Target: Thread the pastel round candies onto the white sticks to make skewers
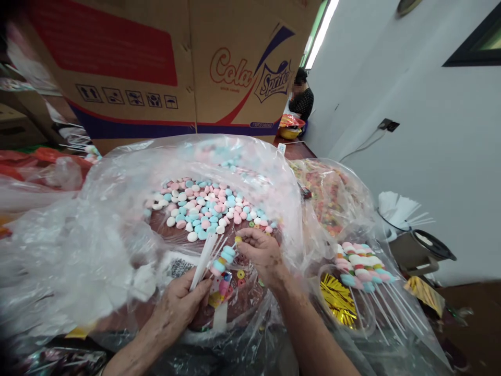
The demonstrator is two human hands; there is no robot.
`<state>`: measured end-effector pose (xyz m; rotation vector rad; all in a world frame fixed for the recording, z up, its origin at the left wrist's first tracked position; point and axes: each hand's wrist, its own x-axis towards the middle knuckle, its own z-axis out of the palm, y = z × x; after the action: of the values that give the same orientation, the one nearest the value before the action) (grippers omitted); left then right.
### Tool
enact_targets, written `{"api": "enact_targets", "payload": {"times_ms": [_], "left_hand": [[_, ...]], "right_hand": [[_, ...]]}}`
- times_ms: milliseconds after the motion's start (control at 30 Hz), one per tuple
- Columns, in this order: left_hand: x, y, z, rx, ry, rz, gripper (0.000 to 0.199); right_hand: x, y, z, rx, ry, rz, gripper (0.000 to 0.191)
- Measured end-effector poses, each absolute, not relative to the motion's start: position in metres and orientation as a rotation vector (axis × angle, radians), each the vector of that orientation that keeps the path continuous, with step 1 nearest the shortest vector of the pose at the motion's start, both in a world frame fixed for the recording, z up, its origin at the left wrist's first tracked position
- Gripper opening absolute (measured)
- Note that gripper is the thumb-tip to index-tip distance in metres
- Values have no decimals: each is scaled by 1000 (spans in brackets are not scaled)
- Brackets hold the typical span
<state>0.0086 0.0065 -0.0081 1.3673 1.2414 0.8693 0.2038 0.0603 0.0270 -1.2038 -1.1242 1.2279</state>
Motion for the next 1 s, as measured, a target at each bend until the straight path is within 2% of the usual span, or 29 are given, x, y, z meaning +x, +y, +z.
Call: {"api": "enact_targets", "payload": {"times_ms": [133, 400, 633, 767, 1000], "left_hand": [[9, 7, -5, 1347, 1251, 842, 22], [8, 8, -6, 1375, 1311, 851, 28], [9, 8, -21, 1364, 1311, 912, 31], [10, 8, -25, 1316, 1308, 960, 28], [16, 7, -12, 1073, 1335, 1193, 29]], "right_hand": [[202, 59, 24, -1179, -1163, 1143, 25], [202, 48, 18, -1286, -1603, 656, 11], [188, 34, 18, -1197, -1862, 320, 29], [184, 34, 15, -1194, -1934, 368, 34], [191, 50, 32, -1236, -1839, 644, 30]]}}
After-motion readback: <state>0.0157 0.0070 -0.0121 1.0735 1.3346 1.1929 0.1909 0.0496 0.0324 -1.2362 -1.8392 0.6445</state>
